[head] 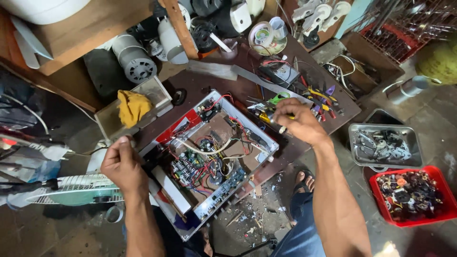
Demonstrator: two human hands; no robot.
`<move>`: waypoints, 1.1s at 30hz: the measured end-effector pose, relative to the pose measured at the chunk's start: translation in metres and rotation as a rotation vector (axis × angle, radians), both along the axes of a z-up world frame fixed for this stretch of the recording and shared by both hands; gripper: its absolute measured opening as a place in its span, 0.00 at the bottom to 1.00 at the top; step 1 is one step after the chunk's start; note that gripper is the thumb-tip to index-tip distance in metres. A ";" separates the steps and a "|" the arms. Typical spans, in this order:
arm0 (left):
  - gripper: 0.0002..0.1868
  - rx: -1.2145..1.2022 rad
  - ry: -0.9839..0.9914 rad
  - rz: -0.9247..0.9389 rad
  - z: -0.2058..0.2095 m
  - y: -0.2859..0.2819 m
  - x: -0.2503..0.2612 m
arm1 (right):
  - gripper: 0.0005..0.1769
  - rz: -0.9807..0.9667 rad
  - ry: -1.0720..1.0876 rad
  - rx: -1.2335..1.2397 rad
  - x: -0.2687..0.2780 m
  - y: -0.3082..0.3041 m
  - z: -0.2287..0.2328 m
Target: The person works on an open electronic device, handling wires and components with both hands. They use a screwdriver to tighten or adjust connections inside the device's chassis. The person also picks up and places down a small cylindrical component while manipulating the internal wiring.
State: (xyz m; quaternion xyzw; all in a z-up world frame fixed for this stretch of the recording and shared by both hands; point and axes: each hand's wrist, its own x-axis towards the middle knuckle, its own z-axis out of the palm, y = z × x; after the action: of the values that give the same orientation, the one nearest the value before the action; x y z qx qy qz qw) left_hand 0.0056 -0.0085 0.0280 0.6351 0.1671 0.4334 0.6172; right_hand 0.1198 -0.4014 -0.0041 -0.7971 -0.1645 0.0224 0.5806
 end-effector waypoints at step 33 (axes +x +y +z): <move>0.24 -0.021 0.394 -1.124 0.049 -0.063 -0.041 | 0.40 0.266 -0.660 0.009 -0.114 0.123 0.055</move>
State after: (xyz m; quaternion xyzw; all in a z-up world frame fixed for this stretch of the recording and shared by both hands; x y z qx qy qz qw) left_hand -0.0358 -0.0713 0.0771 0.6885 -0.0790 -0.0877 0.7155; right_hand 0.0055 -0.2783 0.0513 -0.7304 -0.4455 -0.1617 0.4918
